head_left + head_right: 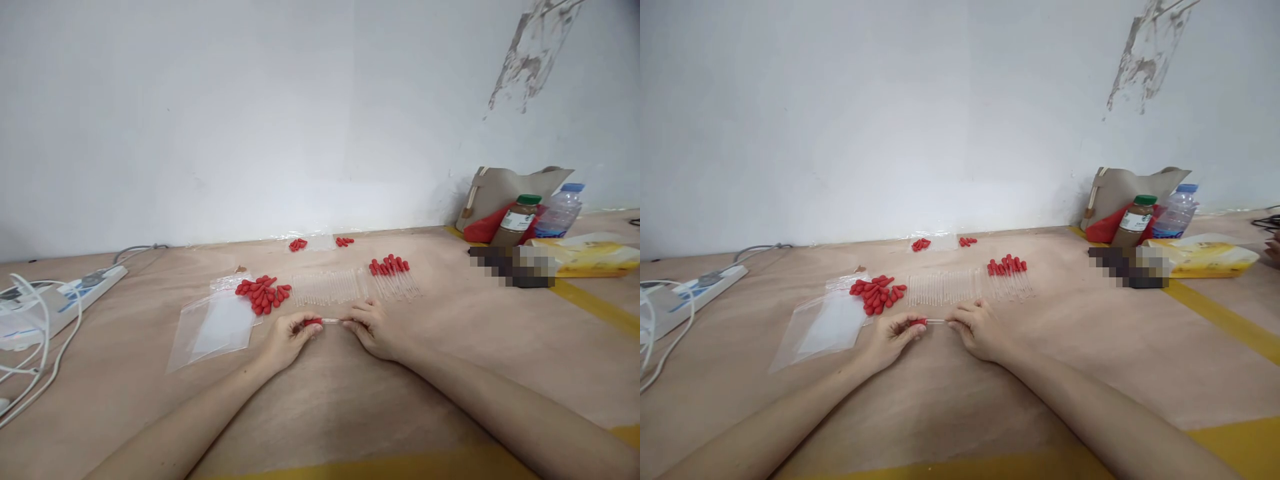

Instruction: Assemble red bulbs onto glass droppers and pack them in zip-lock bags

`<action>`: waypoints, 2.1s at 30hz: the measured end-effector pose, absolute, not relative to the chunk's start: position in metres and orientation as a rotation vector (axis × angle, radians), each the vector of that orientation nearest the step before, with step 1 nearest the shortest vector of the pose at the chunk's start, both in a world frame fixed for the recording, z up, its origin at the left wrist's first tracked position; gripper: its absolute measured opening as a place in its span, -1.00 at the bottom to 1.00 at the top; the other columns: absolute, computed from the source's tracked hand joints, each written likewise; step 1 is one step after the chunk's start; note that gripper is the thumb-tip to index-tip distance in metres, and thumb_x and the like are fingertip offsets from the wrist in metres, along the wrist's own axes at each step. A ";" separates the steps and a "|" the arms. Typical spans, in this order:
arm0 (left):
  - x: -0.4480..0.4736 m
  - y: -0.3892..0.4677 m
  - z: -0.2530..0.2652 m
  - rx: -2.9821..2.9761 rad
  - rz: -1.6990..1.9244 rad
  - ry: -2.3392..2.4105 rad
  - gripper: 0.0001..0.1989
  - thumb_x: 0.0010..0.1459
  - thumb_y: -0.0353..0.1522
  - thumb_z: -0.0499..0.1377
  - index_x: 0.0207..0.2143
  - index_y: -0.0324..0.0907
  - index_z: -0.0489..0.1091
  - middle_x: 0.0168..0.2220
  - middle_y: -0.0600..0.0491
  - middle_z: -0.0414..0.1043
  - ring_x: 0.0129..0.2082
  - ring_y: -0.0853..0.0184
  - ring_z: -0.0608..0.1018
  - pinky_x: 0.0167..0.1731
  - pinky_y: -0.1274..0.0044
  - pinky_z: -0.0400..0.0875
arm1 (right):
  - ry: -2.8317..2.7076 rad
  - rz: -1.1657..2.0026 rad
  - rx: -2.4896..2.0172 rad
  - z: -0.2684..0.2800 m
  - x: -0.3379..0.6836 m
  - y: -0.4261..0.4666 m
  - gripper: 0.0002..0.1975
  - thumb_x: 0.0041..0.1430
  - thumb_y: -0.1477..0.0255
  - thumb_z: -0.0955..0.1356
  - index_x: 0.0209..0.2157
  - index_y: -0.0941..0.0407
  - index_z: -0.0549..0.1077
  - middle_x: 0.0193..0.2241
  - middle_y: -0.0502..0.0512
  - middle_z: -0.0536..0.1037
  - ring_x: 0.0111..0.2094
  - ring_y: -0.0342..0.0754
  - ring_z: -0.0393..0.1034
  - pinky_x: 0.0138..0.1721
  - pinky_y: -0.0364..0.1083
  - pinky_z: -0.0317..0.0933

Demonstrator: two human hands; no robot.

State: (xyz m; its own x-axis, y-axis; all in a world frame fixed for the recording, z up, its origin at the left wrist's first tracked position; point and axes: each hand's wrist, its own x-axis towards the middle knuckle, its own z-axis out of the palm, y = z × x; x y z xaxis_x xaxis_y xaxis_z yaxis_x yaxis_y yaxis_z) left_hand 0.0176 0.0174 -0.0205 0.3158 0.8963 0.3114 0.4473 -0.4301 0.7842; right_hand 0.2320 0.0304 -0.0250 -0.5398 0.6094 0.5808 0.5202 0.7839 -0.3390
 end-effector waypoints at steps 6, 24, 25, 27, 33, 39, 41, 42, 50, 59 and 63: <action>0.016 0.009 -0.014 2.189 0.977 1.160 -0.83 0.09 -0.32 0.09 -0.31 -0.16 0.43 -0.36 0.08 0.48 -0.40 0.38 0.48 -0.39 0.58 0.36 | -2.328 0.117 -0.759 -0.021 0.236 0.033 -0.79 0.16 0.50 0.19 -0.29 0.07 0.43 -0.41 -0.01 0.49 -0.41 -0.19 0.30 -0.25 -0.09 -0.07; 0.017 0.005 -0.009 2.312 0.855 1.163 -0.83 0.09 -0.29 0.09 -0.31 -0.15 0.42 -0.41 0.11 0.45 -0.43 0.41 0.46 -0.43 0.62 0.34 | -2.302 0.044 -0.850 -0.026 0.223 0.020 -0.81 0.14 0.52 0.18 -0.37 0.11 0.42 -0.49 -0.01 0.47 -0.52 -0.21 0.19 -0.29 -0.08 -0.14; 0.017 0.005 -0.010 2.318 0.860 1.153 -0.83 0.09 -0.30 0.09 -0.31 -0.15 0.42 -0.40 0.11 0.45 -0.42 0.41 0.46 -0.42 0.61 0.34 | -2.306 0.050 -0.852 -0.026 0.222 0.020 -0.80 0.15 0.51 0.18 -0.37 0.11 0.42 -0.49 -0.01 0.47 -0.52 -0.20 0.19 -0.29 -0.08 -0.14; 0.017 0.005 -0.011 2.322 0.872 1.143 -0.84 0.09 -0.31 0.10 -0.30 -0.15 0.42 -0.39 0.11 0.45 -0.40 0.41 0.46 -0.40 0.61 0.34 | -2.318 0.053 -0.852 -0.026 0.221 0.020 -0.80 0.16 0.51 0.18 -0.35 0.11 0.42 -0.48 0.00 0.47 -0.51 -0.20 0.21 -0.29 -0.08 -0.14; 0.016 0.014 -0.012 2.293 0.967 1.179 -0.84 0.06 -0.31 0.14 -0.30 -0.14 0.45 -0.36 0.09 0.51 -0.39 0.37 0.51 -0.38 0.57 0.38 | -2.396 -0.149 -0.883 -0.014 0.224 0.022 -0.80 0.16 0.49 0.18 -0.35 0.11 0.42 -0.47 0.01 0.46 -0.44 -0.17 0.23 -0.30 -0.08 -0.13; 0.015 0.015 -0.003 2.446 0.879 1.126 -0.89 0.04 -0.35 0.16 -0.36 -0.07 0.48 -0.31 0.11 0.52 -0.34 0.33 0.53 -0.34 0.54 0.39 | -2.494 -0.462 -0.862 -0.010 0.227 0.021 -0.82 0.12 0.49 0.21 -0.41 0.10 0.43 -0.46 0.07 0.44 -0.37 -0.08 0.19 -0.34 -0.06 -0.13; 0.014 0.014 -0.001 2.482 0.868 1.087 -0.86 0.05 -0.36 0.15 -0.31 -0.08 0.47 -0.29 0.11 0.51 -0.30 0.34 0.51 -0.28 0.54 0.37 | -2.511 -0.467 -0.866 -0.009 0.229 0.020 -0.82 0.11 0.50 0.21 -0.43 0.10 0.43 -0.47 0.08 0.43 -0.37 -0.08 0.19 -0.34 -0.07 -0.11; 0.012 0.014 -0.001 2.499 0.868 1.089 -0.82 0.06 -0.35 0.15 -0.24 -0.07 0.44 -0.26 0.10 0.49 -0.27 0.34 0.50 -0.25 0.53 0.36 | -2.506 -0.449 -0.889 -0.008 0.231 0.020 -0.81 0.11 0.49 0.21 -0.44 0.10 0.44 -0.47 0.08 0.44 -0.37 -0.08 0.20 -0.33 -0.07 -0.10; 0.003 0.014 0.001 2.520 0.770 1.316 -0.79 0.08 -0.32 0.10 -0.20 -0.10 0.36 -0.23 0.08 0.39 -0.30 0.34 0.44 -0.34 0.54 0.32 | -1.793 0.061 -1.832 0.021 0.286 0.078 -0.74 0.05 0.32 0.21 -0.46 0.12 0.48 -0.51 0.08 0.49 -0.48 -0.08 0.31 -0.48 -0.15 0.00; 0.004 0.017 -0.001 2.536 0.763 1.231 -0.85 0.11 -0.35 0.06 -0.27 -0.11 0.38 -0.27 0.08 0.39 -0.27 0.35 0.42 -0.29 0.53 0.29 | -1.625 0.036 -2.034 -0.011 0.298 0.112 -0.70 0.01 0.29 0.22 -0.57 0.16 0.46 -0.53 0.20 0.43 -0.45 -0.02 0.30 -0.44 -0.08 -0.02; 0.004 0.017 -0.001 2.536 0.755 1.245 -0.85 0.10 -0.35 0.06 -0.28 -0.11 0.39 -0.28 0.08 0.39 -0.29 0.35 0.42 -0.29 0.52 0.29 | -1.647 -0.001 -2.029 -0.016 0.300 0.113 -0.71 0.01 0.32 0.21 -0.56 0.20 0.44 -0.55 0.22 0.41 -0.44 0.00 0.28 -0.43 -0.03 -0.05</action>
State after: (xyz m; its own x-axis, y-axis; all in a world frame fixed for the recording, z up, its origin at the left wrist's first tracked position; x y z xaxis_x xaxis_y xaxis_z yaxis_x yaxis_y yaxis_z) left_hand 0.0041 0.0170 -0.0009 0.5096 0.7856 0.3508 0.6742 -0.6179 0.4045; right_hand 0.2996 0.1128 -0.0163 0.2599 0.9116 0.3184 0.9121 -0.1235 -0.3910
